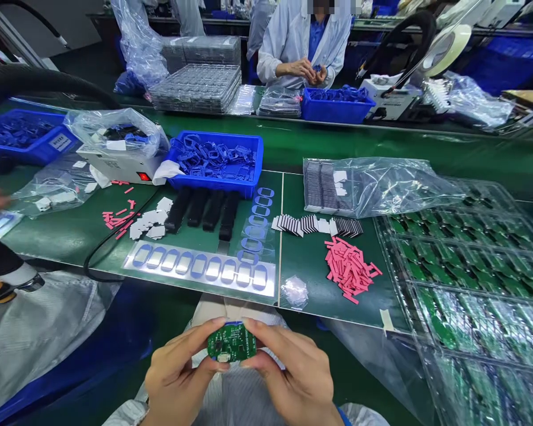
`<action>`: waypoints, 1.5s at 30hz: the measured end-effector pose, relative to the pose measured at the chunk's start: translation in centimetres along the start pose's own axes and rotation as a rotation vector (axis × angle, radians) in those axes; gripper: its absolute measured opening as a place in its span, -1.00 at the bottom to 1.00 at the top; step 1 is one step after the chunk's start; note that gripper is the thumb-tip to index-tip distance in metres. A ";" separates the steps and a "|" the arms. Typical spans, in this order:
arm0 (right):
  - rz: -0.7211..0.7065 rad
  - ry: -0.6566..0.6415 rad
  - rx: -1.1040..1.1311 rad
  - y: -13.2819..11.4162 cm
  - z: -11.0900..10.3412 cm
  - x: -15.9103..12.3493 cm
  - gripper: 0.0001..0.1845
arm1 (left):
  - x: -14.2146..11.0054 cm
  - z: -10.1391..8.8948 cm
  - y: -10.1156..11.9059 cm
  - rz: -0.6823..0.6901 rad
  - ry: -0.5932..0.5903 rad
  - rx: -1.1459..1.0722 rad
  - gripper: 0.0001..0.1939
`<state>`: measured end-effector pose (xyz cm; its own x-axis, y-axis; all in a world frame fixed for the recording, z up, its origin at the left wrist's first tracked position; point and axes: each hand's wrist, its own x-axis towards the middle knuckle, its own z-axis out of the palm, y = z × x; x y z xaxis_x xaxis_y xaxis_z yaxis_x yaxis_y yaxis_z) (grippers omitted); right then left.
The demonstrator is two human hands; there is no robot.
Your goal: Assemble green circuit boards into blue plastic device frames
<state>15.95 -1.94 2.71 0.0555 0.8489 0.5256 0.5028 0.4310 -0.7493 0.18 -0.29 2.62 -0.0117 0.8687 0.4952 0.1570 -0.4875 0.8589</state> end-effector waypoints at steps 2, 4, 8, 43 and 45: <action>0.001 0.023 0.007 -0.1 0.2 0.0 -0.65 | 0.0 0.0 0.1 0.008 0.003 -0.006 -0.64; 0.021 0.003 0.057 0.0 0.3 -0.2 -0.65 | 0.0 -0.1 0.2 0.005 0.008 -0.009 -0.64; 0.095 -0.070 0.227 0.7 0.1 -0.7 -0.52 | 0.2 -0.3 0.4 -0.051 -0.009 -0.032 -0.67; 0.178 -0.063 0.354 -0.3 0.1 0.7 -0.66 | 0.4 0.8 0.9 -0.120 0.004 -0.216 -0.63; 0.172 -0.055 0.332 -0.4 0.2 0.7 -0.65 | 0.4 0.7 0.8 -0.129 -0.008 -0.216 -0.62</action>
<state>15.59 -1.42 3.34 0.0637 0.9288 0.3650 0.1822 0.3488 -0.9193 0.94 -0.29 3.40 -0.0097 0.9252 0.3795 -0.0600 -0.3793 0.9233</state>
